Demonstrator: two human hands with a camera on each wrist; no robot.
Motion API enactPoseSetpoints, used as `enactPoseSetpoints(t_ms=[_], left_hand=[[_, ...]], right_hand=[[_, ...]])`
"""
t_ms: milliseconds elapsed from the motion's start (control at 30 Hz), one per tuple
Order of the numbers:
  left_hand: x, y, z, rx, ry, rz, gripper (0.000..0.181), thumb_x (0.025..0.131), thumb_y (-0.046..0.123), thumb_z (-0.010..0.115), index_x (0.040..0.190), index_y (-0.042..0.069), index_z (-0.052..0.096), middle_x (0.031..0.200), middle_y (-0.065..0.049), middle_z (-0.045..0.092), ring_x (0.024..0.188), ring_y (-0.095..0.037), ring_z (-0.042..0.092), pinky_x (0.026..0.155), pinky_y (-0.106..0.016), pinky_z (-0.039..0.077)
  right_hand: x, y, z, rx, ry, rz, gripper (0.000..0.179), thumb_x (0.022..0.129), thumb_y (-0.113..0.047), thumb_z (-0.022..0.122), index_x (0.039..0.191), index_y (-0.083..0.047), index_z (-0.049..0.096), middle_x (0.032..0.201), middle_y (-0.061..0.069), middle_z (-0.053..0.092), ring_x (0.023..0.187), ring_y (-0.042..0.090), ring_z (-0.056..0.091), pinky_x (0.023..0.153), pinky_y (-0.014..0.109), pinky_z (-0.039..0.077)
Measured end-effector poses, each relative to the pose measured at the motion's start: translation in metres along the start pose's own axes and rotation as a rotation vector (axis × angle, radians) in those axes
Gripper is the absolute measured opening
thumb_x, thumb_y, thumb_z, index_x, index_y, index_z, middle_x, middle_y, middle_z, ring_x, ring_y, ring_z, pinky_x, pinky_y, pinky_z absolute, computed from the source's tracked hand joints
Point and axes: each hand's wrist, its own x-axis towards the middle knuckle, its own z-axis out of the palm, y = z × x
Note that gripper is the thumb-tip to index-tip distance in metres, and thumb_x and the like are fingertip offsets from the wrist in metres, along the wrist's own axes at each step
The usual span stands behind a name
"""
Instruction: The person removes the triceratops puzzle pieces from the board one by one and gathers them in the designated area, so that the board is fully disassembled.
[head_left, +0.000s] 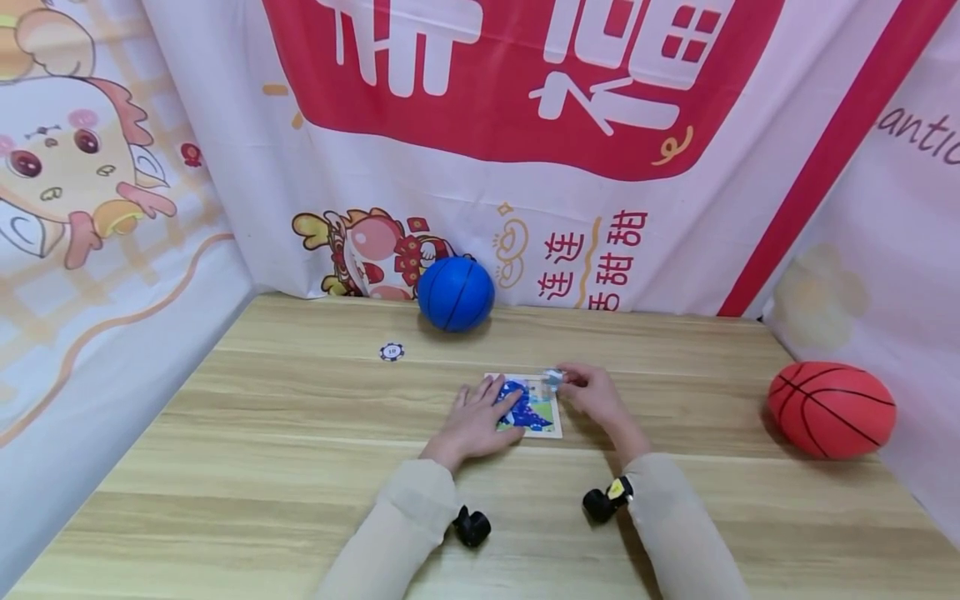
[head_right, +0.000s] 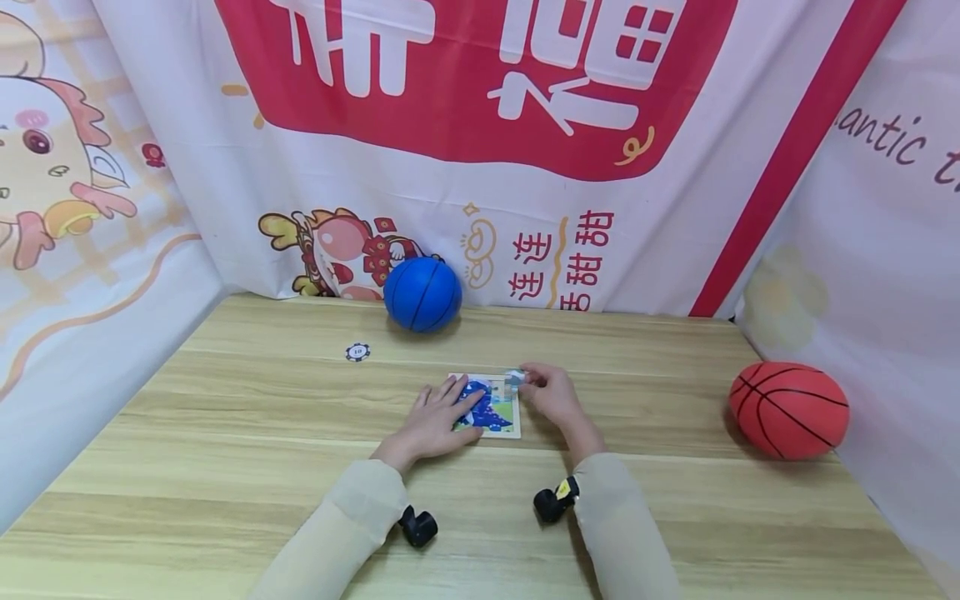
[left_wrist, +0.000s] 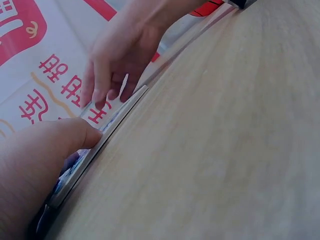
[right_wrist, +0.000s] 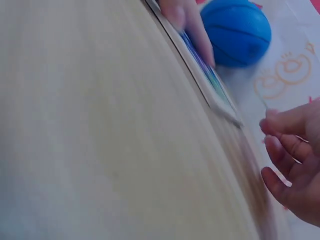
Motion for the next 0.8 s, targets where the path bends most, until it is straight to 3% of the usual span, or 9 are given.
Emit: enactPoseSetpoints(t_ms=[267,500,600,800], left_hand=[[-0.001,-0.001,0.003,0.017,0.025,0.006,0.065,0.081,0.059,0.035,0.137,0.027,0.024,0.143,-0.007,0.007,0.129,-0.023,0.0,0.099,-0.048,0.0],[-0.001,0.0,0.004,-0.002,0.053,0.005,0.065,0.08,0.06,0.036,0.136,0.027,0.026,0.143,-0.011,0.005,0.128,-0.026,0.0,0.099,-0.047,0.001],[-0.001,0.0,0.003,-0.032,0.074,0.005,0.065,0.08,0.059,0.039,0.135,0.027,0.029,0.142,-0.014,0.004,0.128,-0.027,-0.001,0.1,-0.046,0.002],[-0.002,-0.002,0.003,-0.094,0.108,-0.006,0.066,0.077,0.06,0.044,0.133,0.026,0.035,0.142,-0.015,0.003,0.128,-0.026,-0.001,0.101,-0.043,0.004]], right_hand=[[-0.005,0.018,-0.044,0.045,0.015,-0.016,0.037,0.077,0.0,0.06,0.114,0.001,0.054,0.092,0.015,0.057,0.085,0.024,0.05,0.073,0.03,0.043],[-0.021,0.035,-0.078,0.421,-0.029,0.16,0.037,0.08,-0.005,0.058,0.116,-0.002,0.052,0.111,0.019,0.047,0.101,0.032,0.044,0.083,0.04,0.042],[-0.025,0.041,-0.096,0.385,-0.024,0.156,0.037,0.082,-0.006,0.056,0.118,-0.001,0.05,0.113,0.02,0.045,0.101,0.033,0.043,0.083,0.041,0.041],[-0.029,0.063,-0.127,0.14,-0.029,0.085,0.033,0.085,-0.004,0.052,0.117,0.003,0.049,0.105,0.022,0.05,0.09,0.027,0.048,0.074,0.03,0.045]])
